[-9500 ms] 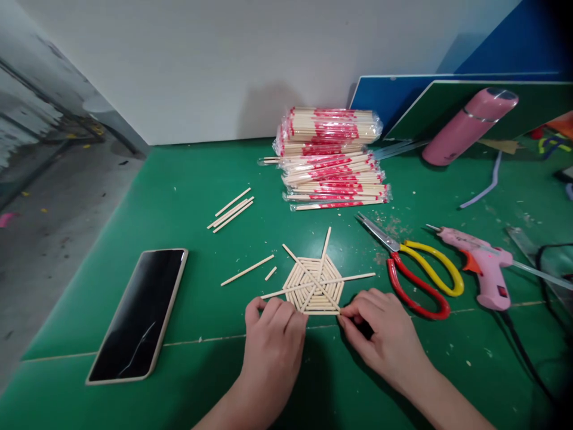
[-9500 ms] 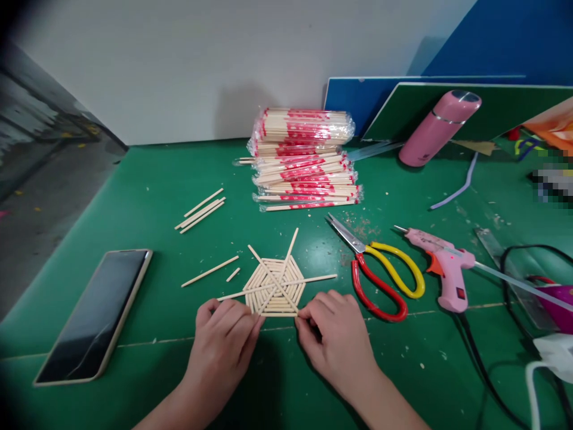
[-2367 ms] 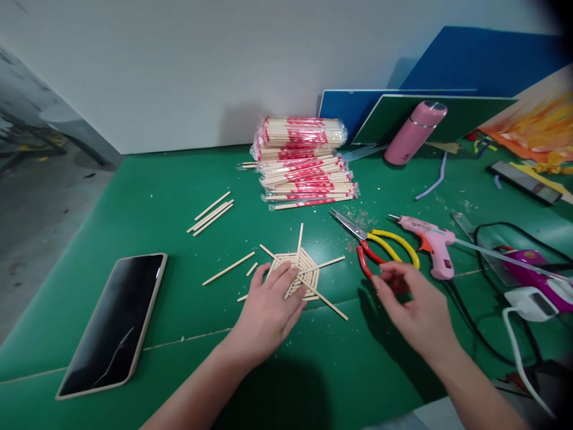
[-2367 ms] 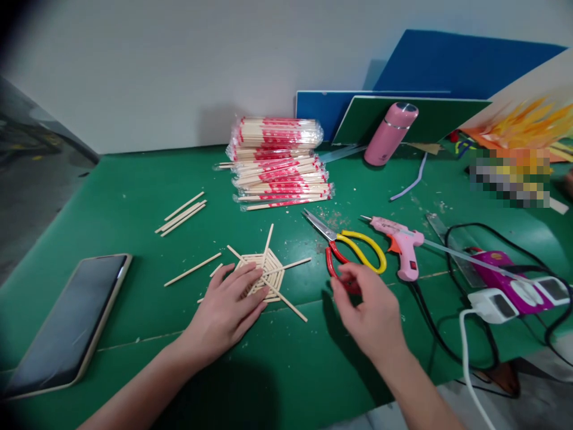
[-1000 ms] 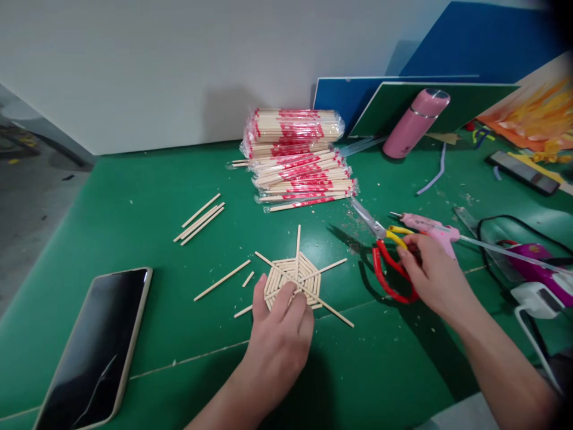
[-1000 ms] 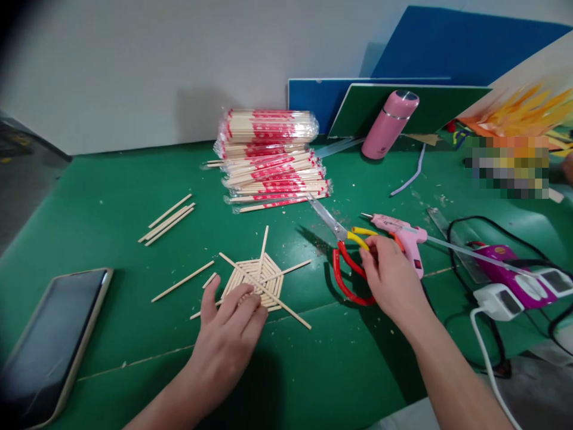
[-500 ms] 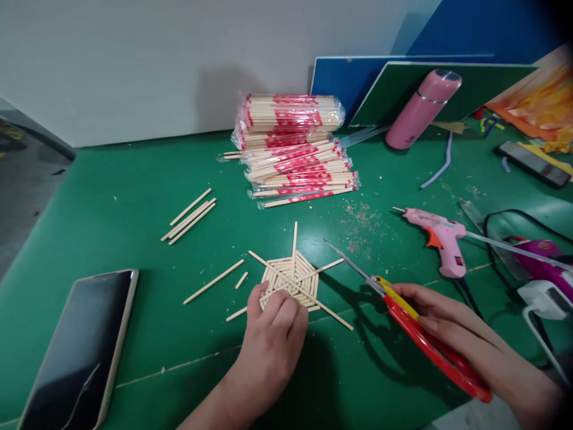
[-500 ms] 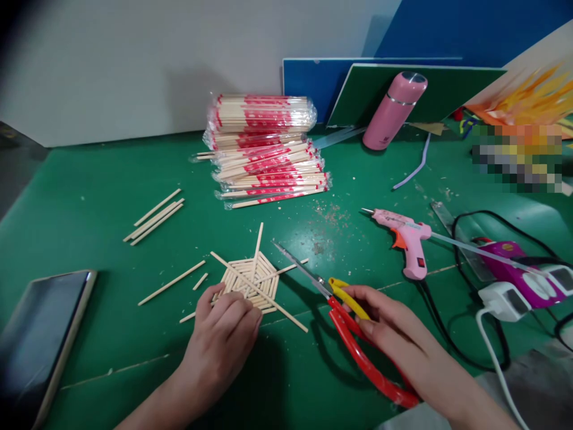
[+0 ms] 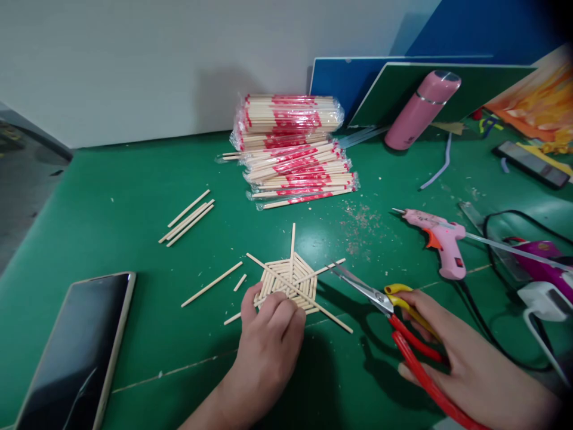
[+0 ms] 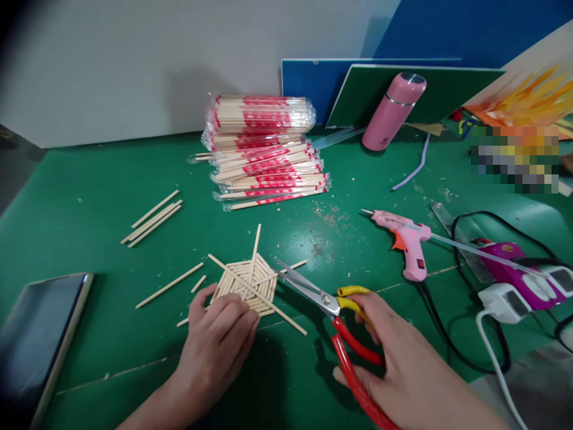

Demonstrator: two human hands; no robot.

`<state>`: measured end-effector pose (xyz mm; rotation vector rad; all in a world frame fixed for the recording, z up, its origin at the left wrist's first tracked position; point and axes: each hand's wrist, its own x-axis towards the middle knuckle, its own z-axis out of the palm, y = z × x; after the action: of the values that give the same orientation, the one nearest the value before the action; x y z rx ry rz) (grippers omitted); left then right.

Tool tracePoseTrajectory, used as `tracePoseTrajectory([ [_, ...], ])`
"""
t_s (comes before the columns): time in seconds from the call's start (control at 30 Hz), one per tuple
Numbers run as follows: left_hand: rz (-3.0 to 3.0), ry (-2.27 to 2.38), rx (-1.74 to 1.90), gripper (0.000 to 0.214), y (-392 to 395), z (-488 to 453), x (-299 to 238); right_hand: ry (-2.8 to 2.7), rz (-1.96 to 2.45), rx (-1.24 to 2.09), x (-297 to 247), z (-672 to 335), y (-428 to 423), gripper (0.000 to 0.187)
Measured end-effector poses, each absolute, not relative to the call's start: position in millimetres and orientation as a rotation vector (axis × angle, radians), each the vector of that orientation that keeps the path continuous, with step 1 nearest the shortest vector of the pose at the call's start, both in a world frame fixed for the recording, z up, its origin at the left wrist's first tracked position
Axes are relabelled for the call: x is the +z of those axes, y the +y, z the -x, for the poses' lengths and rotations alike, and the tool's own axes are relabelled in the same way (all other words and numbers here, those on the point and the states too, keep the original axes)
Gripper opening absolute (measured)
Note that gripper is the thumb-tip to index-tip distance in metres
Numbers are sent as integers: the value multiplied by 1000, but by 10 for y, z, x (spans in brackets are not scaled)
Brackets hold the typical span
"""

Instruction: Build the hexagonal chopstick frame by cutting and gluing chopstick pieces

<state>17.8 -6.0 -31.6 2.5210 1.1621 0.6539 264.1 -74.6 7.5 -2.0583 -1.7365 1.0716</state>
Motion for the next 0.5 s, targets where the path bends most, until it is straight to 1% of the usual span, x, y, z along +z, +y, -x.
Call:
tracePoseTrajectory([
  [0.1, -2501, 1160, 670, 16, -58, -176, -318, -1738, 2083, 1282, 92, -2640, -734, 58],
  [0.23, -2496, 1175, 676, 17, -56, -174, -321, -1729, 2128, 1407, 165, -2622, -767, 35],
  [0.3, -2494, 1180, 659, 17, -58, -170, -323, -1732, 2119, 1433, 133, -2652, -867, 29],
  [0.37, -2487, 1175, 640, 16, -61, -165, -328, -1730, 2096, 1400, 9, -2732, -1039, 32],
  [0.5, -2478, 1169, 616, 16, -67, -158, -336, -1751, 2134, 1328, -436, -2972, -1505, 40],
])
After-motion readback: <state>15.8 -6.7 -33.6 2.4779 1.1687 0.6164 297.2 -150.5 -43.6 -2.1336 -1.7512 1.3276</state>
